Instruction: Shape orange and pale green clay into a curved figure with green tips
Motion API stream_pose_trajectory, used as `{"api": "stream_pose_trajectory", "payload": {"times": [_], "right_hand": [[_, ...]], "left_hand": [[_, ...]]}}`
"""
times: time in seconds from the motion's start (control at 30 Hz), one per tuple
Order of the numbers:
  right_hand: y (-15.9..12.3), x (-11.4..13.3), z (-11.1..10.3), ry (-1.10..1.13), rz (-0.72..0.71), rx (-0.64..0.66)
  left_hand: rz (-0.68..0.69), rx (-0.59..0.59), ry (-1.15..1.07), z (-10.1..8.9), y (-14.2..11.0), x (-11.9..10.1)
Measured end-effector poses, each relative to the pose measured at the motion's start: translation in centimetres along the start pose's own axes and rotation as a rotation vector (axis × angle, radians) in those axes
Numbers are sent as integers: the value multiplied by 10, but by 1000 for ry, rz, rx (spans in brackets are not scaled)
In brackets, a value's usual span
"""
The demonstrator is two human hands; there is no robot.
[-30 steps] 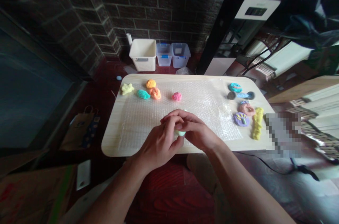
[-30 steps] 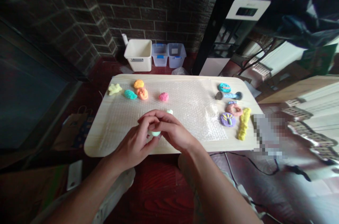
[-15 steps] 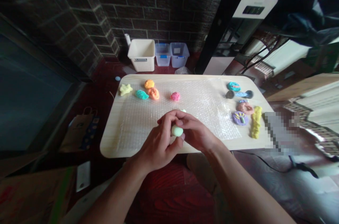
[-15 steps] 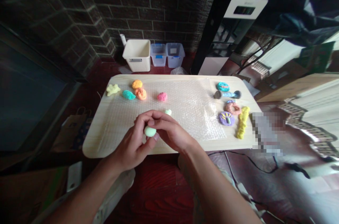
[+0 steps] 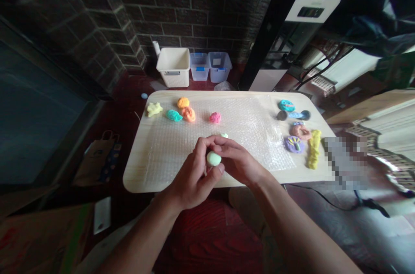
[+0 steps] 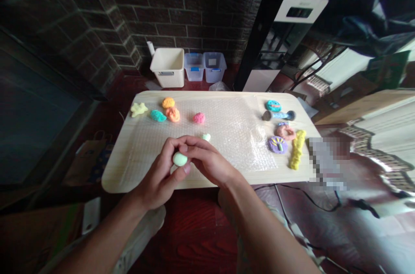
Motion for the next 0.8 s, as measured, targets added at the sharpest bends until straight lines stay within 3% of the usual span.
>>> {"api": "stream_pose_trajectory", "payload": {"times": [0.27, 0.63, 0.8], "right_hand": [[2, -5, 3, -54, -31, 11], [0, -5, 0, -170, -4, 106], [1, 0, 1, -224, -35, 106]], "left_hand": [[-36, -12, -205, -2, -1, 6], [-167, 67, -473, 2, 1, 6], [-203, 58, -381, 2, 1, 12]]}}
Point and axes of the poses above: each hand's wrist, its own y-axis towards the middle knuckle, its own z-axis out of the palm, x = y × z, the point moved 4 cm from there along y, towards the middle knuckle, and after that the axes turned 3 degrees about -y, right-handed, at the moved point
